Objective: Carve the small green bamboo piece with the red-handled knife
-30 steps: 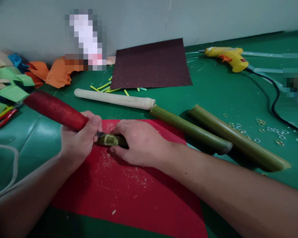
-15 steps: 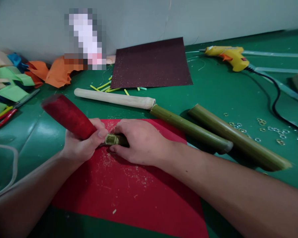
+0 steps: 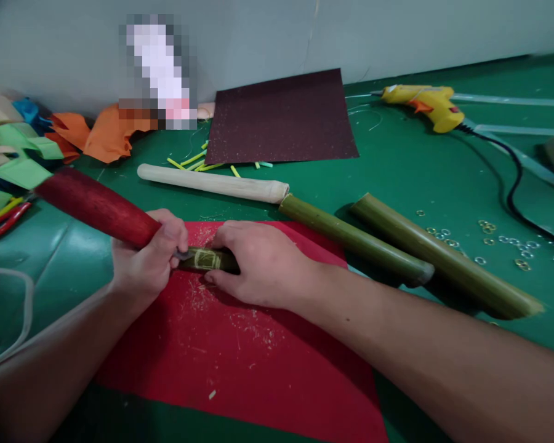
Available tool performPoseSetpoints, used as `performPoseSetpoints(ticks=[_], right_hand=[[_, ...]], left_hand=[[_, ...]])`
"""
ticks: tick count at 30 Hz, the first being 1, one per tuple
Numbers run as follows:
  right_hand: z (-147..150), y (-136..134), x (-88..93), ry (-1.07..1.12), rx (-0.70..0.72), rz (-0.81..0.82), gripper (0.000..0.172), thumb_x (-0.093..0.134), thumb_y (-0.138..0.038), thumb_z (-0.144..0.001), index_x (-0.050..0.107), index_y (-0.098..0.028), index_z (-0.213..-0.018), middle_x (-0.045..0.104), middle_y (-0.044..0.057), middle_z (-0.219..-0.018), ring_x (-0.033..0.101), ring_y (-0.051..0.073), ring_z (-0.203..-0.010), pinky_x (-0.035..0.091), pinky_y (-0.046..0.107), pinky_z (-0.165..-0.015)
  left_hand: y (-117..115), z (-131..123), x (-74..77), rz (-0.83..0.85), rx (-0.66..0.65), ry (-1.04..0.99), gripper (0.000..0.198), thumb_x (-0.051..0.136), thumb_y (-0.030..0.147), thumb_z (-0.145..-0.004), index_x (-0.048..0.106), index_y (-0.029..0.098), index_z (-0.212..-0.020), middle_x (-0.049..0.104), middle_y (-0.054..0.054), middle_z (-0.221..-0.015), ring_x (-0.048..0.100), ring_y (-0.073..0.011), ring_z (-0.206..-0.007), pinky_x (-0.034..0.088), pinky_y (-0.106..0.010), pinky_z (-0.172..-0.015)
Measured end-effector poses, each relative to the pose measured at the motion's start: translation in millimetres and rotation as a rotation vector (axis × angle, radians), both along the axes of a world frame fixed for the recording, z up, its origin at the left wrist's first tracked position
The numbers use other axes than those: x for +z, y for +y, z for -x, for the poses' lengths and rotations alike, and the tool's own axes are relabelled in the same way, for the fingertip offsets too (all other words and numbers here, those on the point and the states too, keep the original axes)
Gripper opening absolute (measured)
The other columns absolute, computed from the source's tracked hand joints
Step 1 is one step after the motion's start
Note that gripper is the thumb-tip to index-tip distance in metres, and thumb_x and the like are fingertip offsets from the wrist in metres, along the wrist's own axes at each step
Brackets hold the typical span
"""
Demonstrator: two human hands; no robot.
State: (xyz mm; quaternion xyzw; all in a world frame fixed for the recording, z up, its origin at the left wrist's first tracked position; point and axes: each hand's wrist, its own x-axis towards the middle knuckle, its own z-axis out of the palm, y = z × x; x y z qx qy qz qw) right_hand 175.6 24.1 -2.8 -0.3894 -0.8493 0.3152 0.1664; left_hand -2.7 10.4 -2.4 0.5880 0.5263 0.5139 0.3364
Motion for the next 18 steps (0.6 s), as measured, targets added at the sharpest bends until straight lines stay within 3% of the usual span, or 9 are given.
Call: performPoseSetpoints(ticks=[3,7,11,18], right_hand=[[-0.4,-0.5,-0.4,0.016,0.000,0.002,0.024,0.067,-0.034,-0.083,0.066,-0.020,-0.102,0.071,0.006,-0.104,0.064,0.020,-0.093,0.046,0.030,-0.078],[-0.8,-0.3,-1.8,0.023,-0.016,-0.027,0.020,0.068,-0.035,-0.082,0.064,-0.019,-0.093,0.069,0.004,-0.094,0.062,0.017,-0.081,0.043,0.028,-0.069],[-0.4,-0.2,-2.3,0.035,-0.008,-0.043,0.019,0.068,-0.035,-0.082,0.061,-0.019,-0.088,0.067,0.003,-0.089,0.059,0.015,-0.075,0.040,0.027,-0.066],[0.1,-1.2,-1.7,0.012,-0.008,-0.020,0.021,0.067,-0.033,-0.082,0.063,-0.018,-0.096,0.069,0.005,-0.097,0.062,0.017,-0.083,0.043,0.028,-0.070]], left_hand=[[-1.2,4.3,-0.5,-0.008,-0.110,-0.012,0.037,0.070,0.039,-0.078,0.053,0.019,-0.052,0.048,0.003,-0.048,0.040,-0.0067,-0.039,0.041,-0.022,-0.040],[-1.6,5.6,0.0,-0.036,-0.227,0.044,0.032,0.071,0.030,-0.077,0.053,0.020,-0.053,0.052,0.003,-0.048,0.046,-0.0081,-0.042,0.043,-0.021,-0.042],[-0.5,3.7,1.5,-0.086,-0.242,0.084,0.030,0.072,0.027,-0.077,0.053,0.019,-0.055,0.052,0.003,-0.049,0.050,-0.0082,-0.044,0.043,-0.020,-0.042],[-1.9,2.1,6.5,-0.088,-0.228,0.126,0.031,0.074,0.023,-0.074,0.051,0.018,-0.054,0.051,0.005,-0.050,0.051,-0.0075,-0.046,0.045,-0.019,-0.045]])
